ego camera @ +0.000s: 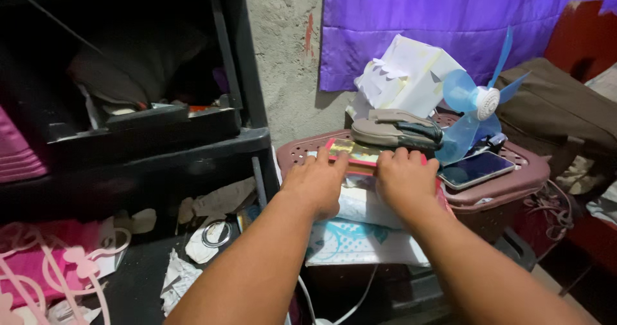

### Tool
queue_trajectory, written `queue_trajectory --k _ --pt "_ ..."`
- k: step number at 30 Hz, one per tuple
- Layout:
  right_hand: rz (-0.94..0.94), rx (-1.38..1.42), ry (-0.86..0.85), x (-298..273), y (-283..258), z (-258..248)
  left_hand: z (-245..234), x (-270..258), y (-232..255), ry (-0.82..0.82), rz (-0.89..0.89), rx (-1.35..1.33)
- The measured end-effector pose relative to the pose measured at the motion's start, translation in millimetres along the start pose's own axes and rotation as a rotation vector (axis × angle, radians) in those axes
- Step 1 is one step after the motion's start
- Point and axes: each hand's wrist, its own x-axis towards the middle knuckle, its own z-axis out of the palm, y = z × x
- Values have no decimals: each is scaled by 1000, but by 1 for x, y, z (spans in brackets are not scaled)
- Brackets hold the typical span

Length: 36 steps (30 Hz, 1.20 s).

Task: The person opens a drawer and sorts through various items, including a book, a pink hanger, a pink pouch, and a patterned cloth. They place the book and hanger on a nearby surface, then open the pouch to remove and reinsert small items before folding the cloth.

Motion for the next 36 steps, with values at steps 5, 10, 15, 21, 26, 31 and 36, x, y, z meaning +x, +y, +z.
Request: queue_trajectory --k 5,10,15,21,26,31,36 --pt "-36 -12 42 -10 -10 6 -4 -6 -4 169 67 -31" --pt "-39 70 -216 -7 4 13 -12 -36 -25 422 155 -116" --pt "-31 42 -356 -6 5 3 -23 -100 -63 494 160 -80" --pt "-33 97 -393 6 -29 -70 -35 -183 -138 378 -23 -15" --pt "-150 511 -82 26 -107 -177 -49 -248 -212 327 -376 -122" --pt "-424 731 -77 12 -230 -249 -47 -307 -267 385 -557 -199" --pt "-639 738 -426 -22 -330 -270 -38 -361 -302 282 -784 -202"
